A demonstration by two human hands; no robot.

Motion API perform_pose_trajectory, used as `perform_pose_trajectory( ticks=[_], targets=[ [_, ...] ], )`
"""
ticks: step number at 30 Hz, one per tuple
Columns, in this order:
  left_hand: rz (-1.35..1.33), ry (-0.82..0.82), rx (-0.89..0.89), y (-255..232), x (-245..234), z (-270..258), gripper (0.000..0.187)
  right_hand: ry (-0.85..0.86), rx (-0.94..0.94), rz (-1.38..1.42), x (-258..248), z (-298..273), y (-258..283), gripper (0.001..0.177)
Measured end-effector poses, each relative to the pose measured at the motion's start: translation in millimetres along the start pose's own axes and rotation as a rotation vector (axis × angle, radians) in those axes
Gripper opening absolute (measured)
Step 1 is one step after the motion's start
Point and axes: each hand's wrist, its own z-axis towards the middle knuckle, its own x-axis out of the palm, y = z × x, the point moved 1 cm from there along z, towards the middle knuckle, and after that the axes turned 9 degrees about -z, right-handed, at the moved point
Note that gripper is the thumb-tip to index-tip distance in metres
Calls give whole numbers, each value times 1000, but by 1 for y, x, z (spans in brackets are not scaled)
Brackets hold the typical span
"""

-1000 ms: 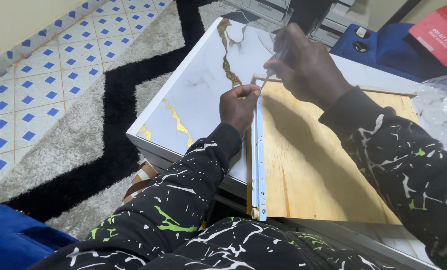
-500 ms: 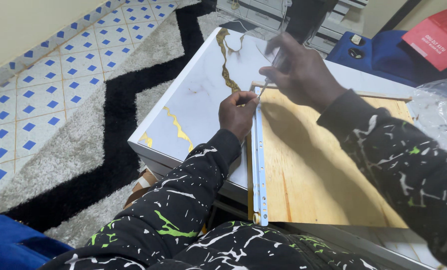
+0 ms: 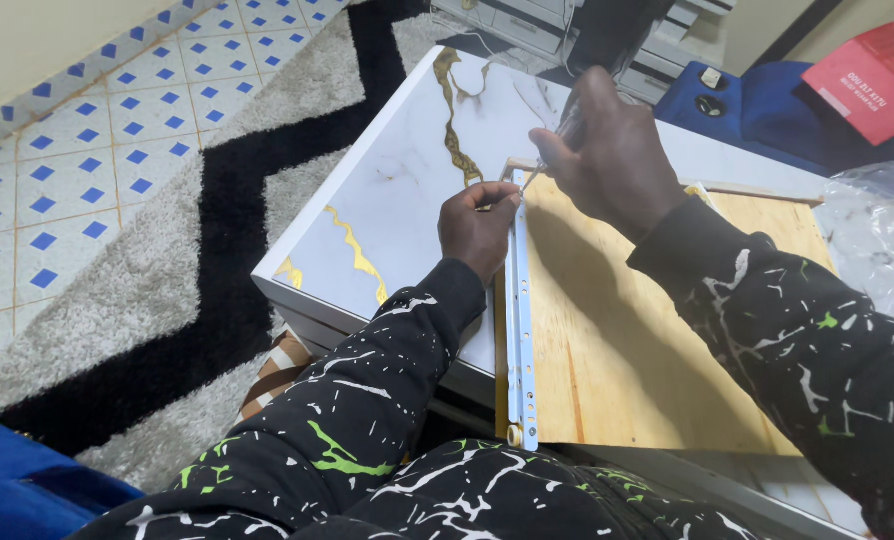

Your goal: The person attaches metal brackets to a wooden board using a screwdriver. They align the brackets along the edges and tighten screws to secure them in place.

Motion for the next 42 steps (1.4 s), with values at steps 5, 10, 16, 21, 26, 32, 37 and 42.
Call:
perform_pose_trajectory(
  ticks=[5,10,16,21,26,32,37,42],
  targets=[
    [12,4,52,2,-3,2,14,94,-75,125,-7,10,3,41],
    [-23,50,-6,-2,-5,2,15,320,73,530,-7,10,0,26],
    [15,31,5,-7,-5,-2,16,301,27,494,-12,8,-8,32],
    [3,47,15,-3,-6,0,16,70,-1,150,-5,1,1,42],
    [32,40,76,1,-6,1,14,-8,129,131,2,-1,5,43],
    [146,66,120,1,0,18,12,-93,219,153,14,-3,16,47],
    [270,78,255,4,3,29,10,-238,370,339,-1,-34,6,47],
    [268,91,280,10,2,37,7,-235,848,577,-76,-108,-25,29]
  ],
)
